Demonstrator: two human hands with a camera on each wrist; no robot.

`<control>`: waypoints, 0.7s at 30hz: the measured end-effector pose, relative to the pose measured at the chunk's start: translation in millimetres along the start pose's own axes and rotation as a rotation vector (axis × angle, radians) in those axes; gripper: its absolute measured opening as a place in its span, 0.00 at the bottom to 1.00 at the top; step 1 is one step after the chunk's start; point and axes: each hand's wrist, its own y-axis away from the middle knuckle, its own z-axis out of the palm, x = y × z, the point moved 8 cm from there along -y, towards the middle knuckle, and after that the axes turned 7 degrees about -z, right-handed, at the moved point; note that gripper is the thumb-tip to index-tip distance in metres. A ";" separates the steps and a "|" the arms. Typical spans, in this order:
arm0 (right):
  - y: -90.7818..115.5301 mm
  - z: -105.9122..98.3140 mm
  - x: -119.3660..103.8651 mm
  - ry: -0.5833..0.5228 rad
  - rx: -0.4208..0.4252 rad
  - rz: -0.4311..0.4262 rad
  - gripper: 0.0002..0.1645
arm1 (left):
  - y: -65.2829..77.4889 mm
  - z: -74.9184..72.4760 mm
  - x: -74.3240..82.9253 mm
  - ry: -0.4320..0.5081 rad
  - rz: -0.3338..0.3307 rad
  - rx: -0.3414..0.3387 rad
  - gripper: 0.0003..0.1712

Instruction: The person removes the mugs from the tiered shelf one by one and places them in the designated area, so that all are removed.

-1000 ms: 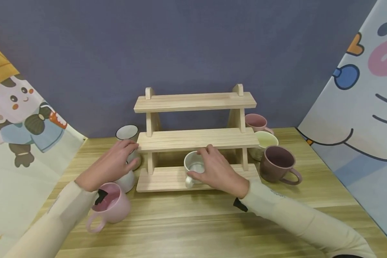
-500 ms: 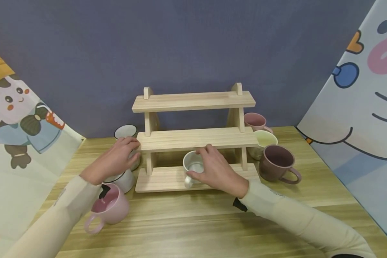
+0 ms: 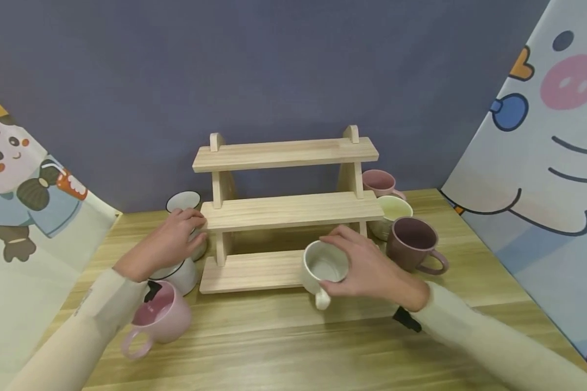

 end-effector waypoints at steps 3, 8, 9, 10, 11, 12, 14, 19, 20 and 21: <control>31.7 -23.5 4.1 0.026 -0.022 -0.080 0.44 | 1.6 0.1 -0.5 0.001 0.004 0.001 0.15; 85.0 -52.7 18.0 0.084 -0.073 -0.091 0.47 | 3.9 -3.4 -4.0 0.003 0.001 -0.001 0.15; 92.9 -55.4 21.0 0.088 -0.069 -0.087 0.47 | 4.4 -4.1 -5.3 0.000 -0.002 -0.004 0.15; 99.9 -56.7 24.7 0.096 -0.068 -0.071 0.47 | 5.0 -4.6 -6.7 -0.004 -0.005 -0.006 0.15; 105.5 -57.2 28.6 0.097 -0.062 -0.059 0.46 | 5.3 -4.6 -8.3 -0.008 -0.007 -0.009 0.15; 110.6 -57.2 32.5 0.113 -0.053 -0.048 0.45 | 5.9 -4.5 -9.3 -0.009 -0.015 -0.015 0.16; 119.8 -56.7 41.7 0.147 -0.036 -0.013 0.44 | 5.5 -2.7 -10.5 -0.008 -0.016 -0.025 0.16; 138.0 -54.9 63.0 0.197 -0.018 0.090 0.43 | 3.8 2.3 -8.2 -0.004 -0.010 -0.033 0.18; 140.4 -54.4 65.7 0.196 -0.017 0.098 0.43 | 3.5 3.0 -7.4 -0.002 -0.008 -0.033 0.18; 142.6 -53.7 68.1 0.203 -0.018 0.103 0.42 | 3.1 3.5 -6.7 0.001 -0.010 -0.033 0.18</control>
